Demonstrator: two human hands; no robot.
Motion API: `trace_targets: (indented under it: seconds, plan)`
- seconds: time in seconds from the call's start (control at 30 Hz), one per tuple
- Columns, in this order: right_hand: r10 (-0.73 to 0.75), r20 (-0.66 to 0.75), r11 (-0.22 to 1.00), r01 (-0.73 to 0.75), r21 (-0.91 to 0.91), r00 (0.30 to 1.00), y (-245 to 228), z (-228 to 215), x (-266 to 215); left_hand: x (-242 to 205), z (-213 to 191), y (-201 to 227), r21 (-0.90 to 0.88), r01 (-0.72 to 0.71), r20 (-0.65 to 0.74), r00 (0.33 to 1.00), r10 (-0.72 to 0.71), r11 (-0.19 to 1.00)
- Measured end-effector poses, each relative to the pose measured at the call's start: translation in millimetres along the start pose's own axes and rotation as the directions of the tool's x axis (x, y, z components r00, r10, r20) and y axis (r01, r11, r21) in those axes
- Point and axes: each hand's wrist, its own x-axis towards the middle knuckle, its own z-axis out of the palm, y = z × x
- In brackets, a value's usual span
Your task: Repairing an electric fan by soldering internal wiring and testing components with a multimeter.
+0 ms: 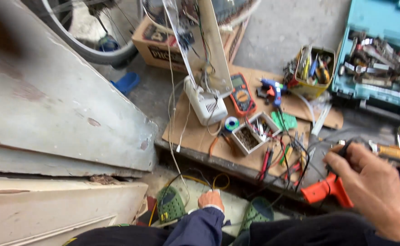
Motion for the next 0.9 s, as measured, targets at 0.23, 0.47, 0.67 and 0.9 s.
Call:
trace_targets:
  seconds: [0.23,0.47,0.67,0.9]
  plan:
    - [0.107,0.144,0.994,-0.107,-0.011,0.984,5,13,20,39,-11,3,-0.109,0.042,0.002,0.999,-0.042,0.993]
    - [0.202,0.213,0.915,-0.107,-0.388,0.956,38,24,69,28,-41,10,-0.119,0.004,0.026,1.0,-0.001,0.993]
    - [0.216,0.058,0.688,-0.11,-0.717,0.975,-14,13,45,-10,-45,-10,-0.096,-0.025,0.116,0.993,0.036,0.995]
    - [-0.323,0.087,0.945,0.316,0.089,0.942,-199,46,-21,-156,-203,-40,-0.353,-0.183,-0.084,0.983,0.163,0.918]
